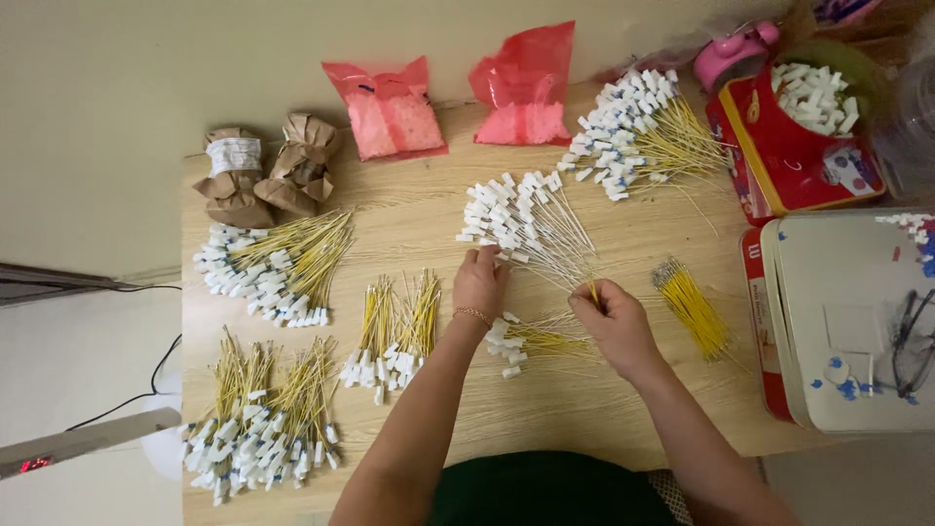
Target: The person sits at a table and repeatedly picks up small white foam pieces and yellow sticks. They insert the foam pieces onto the sticks and place the assembled items into a pile on the table.
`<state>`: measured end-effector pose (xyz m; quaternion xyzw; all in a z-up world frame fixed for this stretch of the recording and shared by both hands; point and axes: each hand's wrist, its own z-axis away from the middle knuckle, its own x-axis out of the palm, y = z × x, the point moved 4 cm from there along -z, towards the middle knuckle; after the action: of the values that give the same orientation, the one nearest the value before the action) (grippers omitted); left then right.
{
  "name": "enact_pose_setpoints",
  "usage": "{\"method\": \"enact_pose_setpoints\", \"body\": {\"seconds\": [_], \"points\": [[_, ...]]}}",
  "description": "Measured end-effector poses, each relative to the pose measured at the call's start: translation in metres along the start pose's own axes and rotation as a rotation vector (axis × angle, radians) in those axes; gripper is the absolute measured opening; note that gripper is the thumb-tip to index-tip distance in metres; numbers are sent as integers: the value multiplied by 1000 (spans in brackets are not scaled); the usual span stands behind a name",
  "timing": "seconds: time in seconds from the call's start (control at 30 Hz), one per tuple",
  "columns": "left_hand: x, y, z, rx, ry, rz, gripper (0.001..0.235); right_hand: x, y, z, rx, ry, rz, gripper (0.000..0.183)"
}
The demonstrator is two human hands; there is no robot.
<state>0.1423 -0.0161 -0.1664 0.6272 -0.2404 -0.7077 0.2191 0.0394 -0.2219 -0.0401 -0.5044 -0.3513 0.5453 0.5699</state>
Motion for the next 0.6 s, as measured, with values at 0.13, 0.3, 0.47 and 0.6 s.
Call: {"method": "enact_pose_setpoints", "body": {"seconds": [0.13,0.3,0.47,0.6], "points": [[2,0,-9,-7,16,-11,25,7,-19,7,-29,-30,-13,9],[5,7,-17,-81,-50,-123,19,1,-11,8,-5,-80,1,17],[14,1,-29,-48,-133,-220,19,6,-6,12,33,-66,-12,19],[20,-7,-34,-91,-234,-289,22,8,-2,11,66,-96,-51,21]]}}
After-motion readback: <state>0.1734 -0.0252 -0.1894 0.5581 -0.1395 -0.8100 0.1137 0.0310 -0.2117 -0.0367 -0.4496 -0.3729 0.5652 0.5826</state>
